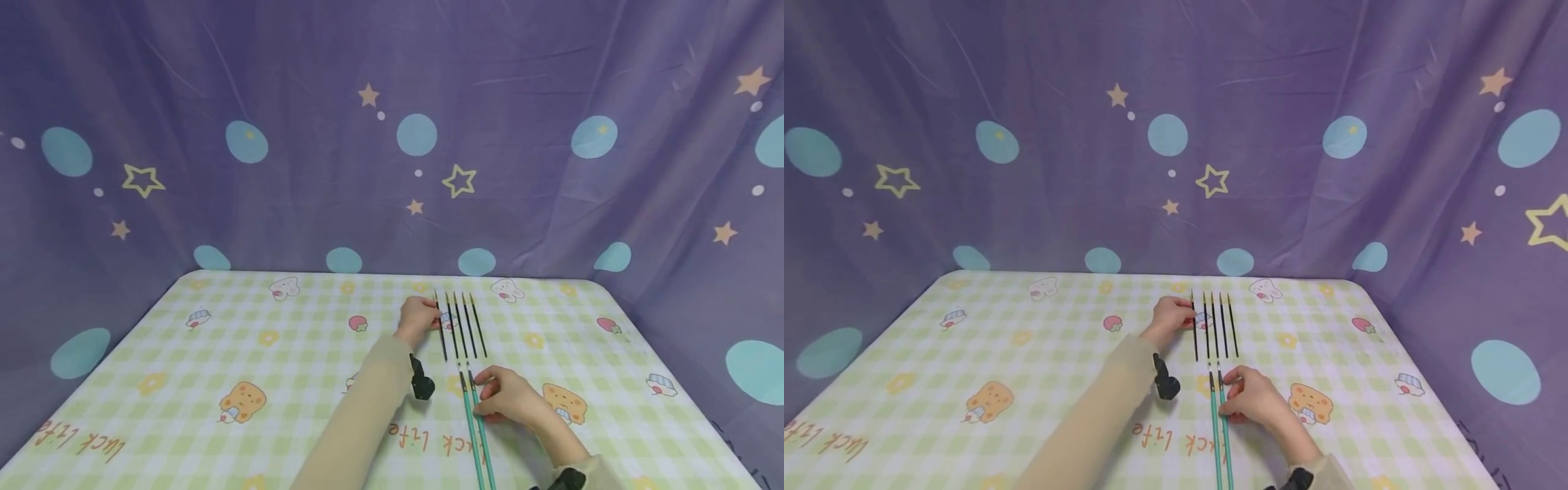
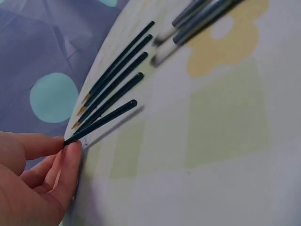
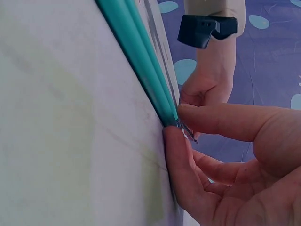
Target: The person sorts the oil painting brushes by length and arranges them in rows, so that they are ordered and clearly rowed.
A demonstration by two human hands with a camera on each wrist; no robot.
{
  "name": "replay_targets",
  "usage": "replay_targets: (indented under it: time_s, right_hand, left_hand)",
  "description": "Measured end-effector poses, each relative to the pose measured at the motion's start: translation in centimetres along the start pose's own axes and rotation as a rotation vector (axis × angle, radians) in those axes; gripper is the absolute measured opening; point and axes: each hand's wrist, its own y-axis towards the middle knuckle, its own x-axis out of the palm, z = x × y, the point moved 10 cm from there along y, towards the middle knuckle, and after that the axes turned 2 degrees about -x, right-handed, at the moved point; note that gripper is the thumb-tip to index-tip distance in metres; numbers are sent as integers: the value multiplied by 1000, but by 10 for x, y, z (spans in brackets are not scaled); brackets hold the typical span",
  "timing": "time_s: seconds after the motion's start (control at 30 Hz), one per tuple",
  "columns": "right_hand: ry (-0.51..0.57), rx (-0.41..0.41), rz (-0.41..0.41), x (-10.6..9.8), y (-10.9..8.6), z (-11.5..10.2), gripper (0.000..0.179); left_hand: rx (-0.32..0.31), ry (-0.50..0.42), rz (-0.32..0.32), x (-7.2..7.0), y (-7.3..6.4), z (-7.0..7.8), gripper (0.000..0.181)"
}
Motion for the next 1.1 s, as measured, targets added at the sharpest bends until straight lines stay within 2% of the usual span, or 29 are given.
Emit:
replay_targets:
  time_s: [0.13, 0.27, 0.53, 0.63, 0.77, 1.1]
  right_hand:
    - [10, -5, -12, 1, 0, 0, 45]
    - [7, -9, -15, 1, 1, 0, 44]
    - [2, -34, -27, 1, 1, -2, 45]
    - [-11, -11, -12, 0, 2, 0, 44]
    - [-28, 15, 5, 0, 4, 1, 42]
    - [-2, -27, -26, 0, 3, -1, 43]
  left_hand:
    - [-5, 69, 17, 2, 3, 1, 23]
    - [-1, 137, 34, 0, 1, 5, 21]
    - [46, 298, 60, -1, -3, 14, 17]
    - [49, 338, 56, 1, -2, 15, 21]
    - [60, 374, 64, 2, -1, 15, 21]
    - [92, 433, 90, 5, -4, 16, 21]
